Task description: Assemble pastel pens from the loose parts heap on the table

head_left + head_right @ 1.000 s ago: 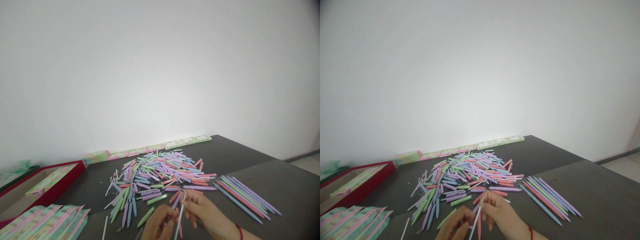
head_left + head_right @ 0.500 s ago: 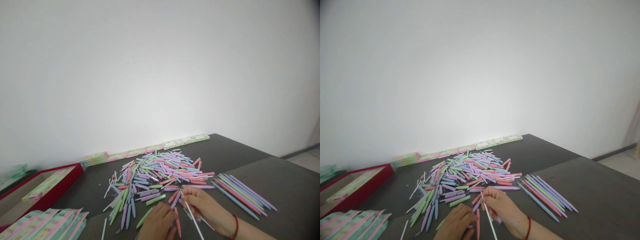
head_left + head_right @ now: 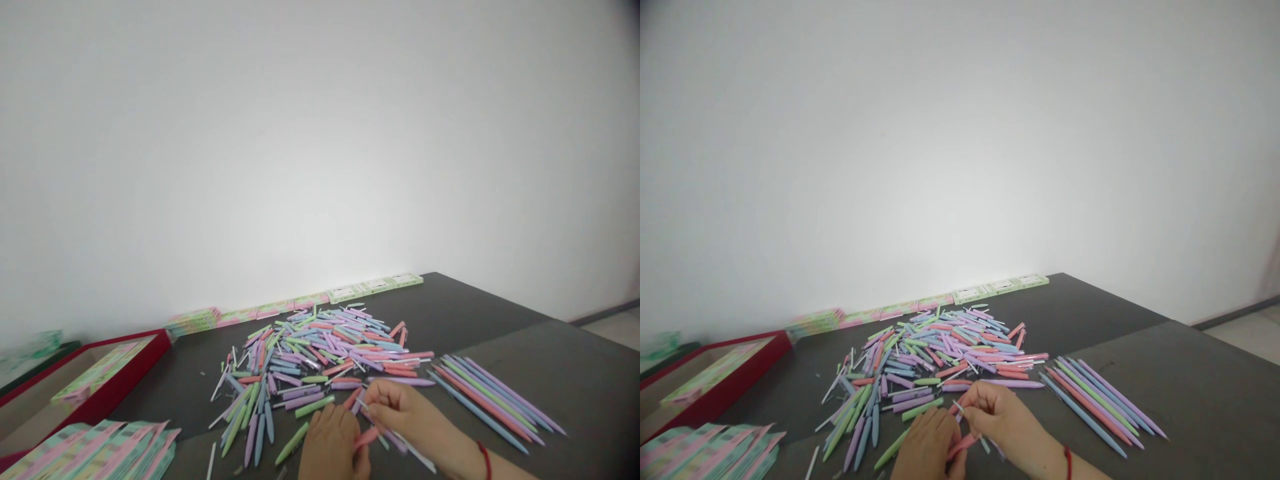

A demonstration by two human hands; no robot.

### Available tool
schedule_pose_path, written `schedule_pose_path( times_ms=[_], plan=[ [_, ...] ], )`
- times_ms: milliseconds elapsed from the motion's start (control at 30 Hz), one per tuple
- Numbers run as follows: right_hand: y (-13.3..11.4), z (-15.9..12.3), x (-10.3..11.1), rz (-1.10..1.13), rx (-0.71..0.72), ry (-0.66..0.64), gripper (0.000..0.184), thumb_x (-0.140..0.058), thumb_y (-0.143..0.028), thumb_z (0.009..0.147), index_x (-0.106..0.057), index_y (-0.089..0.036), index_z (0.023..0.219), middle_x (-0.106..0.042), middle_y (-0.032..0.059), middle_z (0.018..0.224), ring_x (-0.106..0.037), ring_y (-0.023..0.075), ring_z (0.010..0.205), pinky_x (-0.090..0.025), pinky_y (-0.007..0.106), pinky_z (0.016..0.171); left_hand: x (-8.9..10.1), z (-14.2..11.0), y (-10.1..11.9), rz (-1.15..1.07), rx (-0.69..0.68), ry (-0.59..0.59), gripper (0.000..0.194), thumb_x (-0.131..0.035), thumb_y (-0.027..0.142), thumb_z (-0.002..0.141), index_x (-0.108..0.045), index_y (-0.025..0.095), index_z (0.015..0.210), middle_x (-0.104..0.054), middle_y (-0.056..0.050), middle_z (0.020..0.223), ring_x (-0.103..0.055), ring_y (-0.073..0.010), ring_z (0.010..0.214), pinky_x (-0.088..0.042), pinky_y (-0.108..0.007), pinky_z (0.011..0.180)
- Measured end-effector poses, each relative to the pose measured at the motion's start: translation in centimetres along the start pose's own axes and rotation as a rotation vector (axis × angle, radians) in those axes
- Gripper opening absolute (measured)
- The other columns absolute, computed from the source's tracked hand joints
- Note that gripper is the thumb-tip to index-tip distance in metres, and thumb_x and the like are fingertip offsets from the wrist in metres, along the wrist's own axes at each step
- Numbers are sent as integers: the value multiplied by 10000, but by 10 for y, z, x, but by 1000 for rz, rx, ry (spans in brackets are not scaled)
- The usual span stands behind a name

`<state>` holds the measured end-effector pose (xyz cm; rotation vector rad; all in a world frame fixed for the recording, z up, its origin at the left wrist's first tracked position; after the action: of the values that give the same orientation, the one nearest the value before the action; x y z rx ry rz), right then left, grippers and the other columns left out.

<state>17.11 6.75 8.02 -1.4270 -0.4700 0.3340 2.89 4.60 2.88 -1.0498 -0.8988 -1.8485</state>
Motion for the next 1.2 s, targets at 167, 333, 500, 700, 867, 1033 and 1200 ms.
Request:
schedule_pose_path(
  times_ms=[167, 333, 500, 700, 867, 1033, 1200],
  plan=[
    [-28, -11, 20, -538, 108, 21, 84, -543, -195, 768, -584, -178, 695, -483, -58, 579, -400, 91, 522, -267, 201, 487, 24, 1, -20, -175, -23, 174, 94, -525, 119, 770, -513, 209, 743, -577, -2, 705, -552, -193, 696, -391, -309, 658],
    [-33, -16, 23, -821, 134, 34, 115, -529, -155, 772, -602, -194, 693, -599, -29, 666, -503, 116, 612, -306, 212, 561, 35, 1, -19, -222, -65, 172, 70, -546, 153, 827, -530, 218, 807, -587, 5, 744, -554, -203, 737, -375, -336, 710],
    [-25, -14, 17, -852, 107, 11, 137, -514, -126, 768, -608, -193, 693, -630, -16, 703, -525, 121, 635, -313, 213, 574, 40, 1, -14, -183, -118, 145, 95, -555, 127, 833, -539, 220, 846, -615, 5, 777, -569, -210, 764, -373, -343, 726],
    [-13, -11, 9, -493, -9, -103, 124, -577, -219, 764, -627, -193, 875, -578, -33, 643, -489, 114, 583, -345, 192, 534, 37, 1, -9, -150, -287, 196, 106, -486, 142, 855, -542, 229, 832, -657, 5, 803, -577, -199, 773, -375, -351, 788],
    [1, -11, 0, -82, -251, -291, 213, -588, -376, 758, -654, -185, 824, -532, -42, 606, -388, 68, 453, -282, 173, 427, 39, 1, -6, -153, -349, 111, 114, -461, 237, 916, -552, 223, 848, -668, -1, 821, -582, -189, 792, -404, -323, 758],
    [23, -14, -11, 141, -447, -291, 114, -587, -240, 691, -580, -162, 608, -498, -41, 555, -357, 34, 420, -213, 149, 396, 38, 0, -1, -35, -496, 135, 202, -416, 255, 948, -542, 212, 797, -662, 12, 757, -592, -165, 735, -427, -307, 748],
    [26, -12, -21, 444, -537, -238, 33, -590, -148, 641, -571, -141, 615, -501, -30, 522, -362, 23, 390, -151, 130, 362, 42, -1, -4, -31, -514, 206, 141, -439, 135, 880, -552, 218, 891, -675, 1, 810, -617, -165, 777, -459, -303, 785]
  ],
)
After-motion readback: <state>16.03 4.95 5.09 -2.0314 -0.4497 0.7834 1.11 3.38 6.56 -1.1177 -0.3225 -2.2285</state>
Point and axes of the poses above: each hand's wrist, its own z-axis towards the middle knuckle, its own x-axis out of the back of the hand, y = z × x, the point moved 3 cm from there along z, towards the middle knuckle
